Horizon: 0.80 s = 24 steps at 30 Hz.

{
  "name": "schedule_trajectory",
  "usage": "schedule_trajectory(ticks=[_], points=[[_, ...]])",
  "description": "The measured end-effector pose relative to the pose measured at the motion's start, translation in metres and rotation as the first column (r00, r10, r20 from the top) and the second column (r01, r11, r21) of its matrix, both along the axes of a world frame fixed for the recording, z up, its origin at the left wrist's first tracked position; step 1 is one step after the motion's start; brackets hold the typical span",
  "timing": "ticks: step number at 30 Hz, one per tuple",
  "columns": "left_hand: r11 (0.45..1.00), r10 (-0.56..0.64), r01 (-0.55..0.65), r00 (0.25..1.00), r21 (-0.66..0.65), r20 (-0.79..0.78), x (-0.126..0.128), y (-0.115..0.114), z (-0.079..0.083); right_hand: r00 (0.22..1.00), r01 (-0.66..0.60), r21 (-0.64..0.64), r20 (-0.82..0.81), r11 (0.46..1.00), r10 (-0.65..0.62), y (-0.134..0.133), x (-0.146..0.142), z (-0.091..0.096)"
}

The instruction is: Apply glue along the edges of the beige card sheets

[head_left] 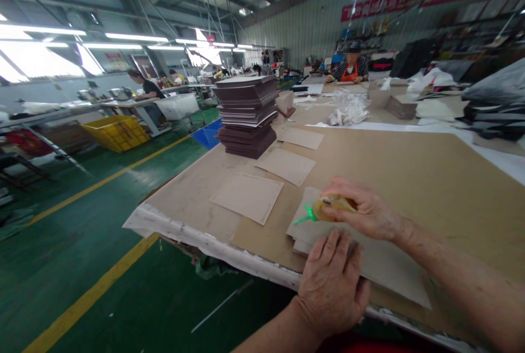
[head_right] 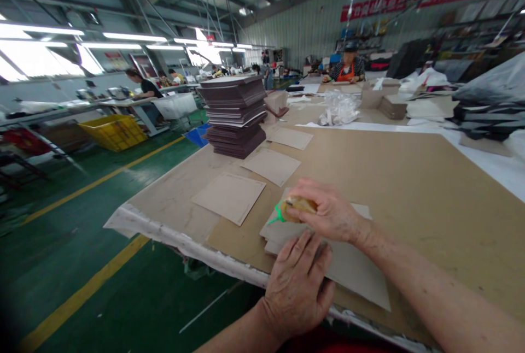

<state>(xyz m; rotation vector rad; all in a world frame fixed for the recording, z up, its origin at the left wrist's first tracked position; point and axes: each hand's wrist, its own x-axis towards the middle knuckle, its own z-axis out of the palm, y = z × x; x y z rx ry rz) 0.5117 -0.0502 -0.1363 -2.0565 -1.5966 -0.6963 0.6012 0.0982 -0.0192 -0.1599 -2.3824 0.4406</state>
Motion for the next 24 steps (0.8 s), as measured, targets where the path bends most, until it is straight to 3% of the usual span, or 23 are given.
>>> schedule_trajectory(ticks=[5,10,18,24], points=[[0.999,0.008,-0.008,1.0,0.033,-0.011,0.0,-0.001,0.001,0.992,0.125,-0.073,0.011,0.99,-0.124,0.022,0.011,-0.007],[0.999,0.004,-0.004,1.0,0.034,-0.003,0.0,0.0,-0.001,0.921,0.37,-0.164,-0.066,0.914,-0.385,0.049,0.025,-0.001],[1.0,0.019,-0.019,1.0,0.013,0.006,-0.001,0.0,-0.002,0.93,0.365,-0.065,0.061,0.929,-0.362,0.062,0.017,-0.013],[1.0,0.018,-0.018,1.0,-0.005,0.02,-0.002,0.0,-0.002,0.911,0.382,-0.001,0.168,0.924,-0.376,0.06,0.041,0.004]])
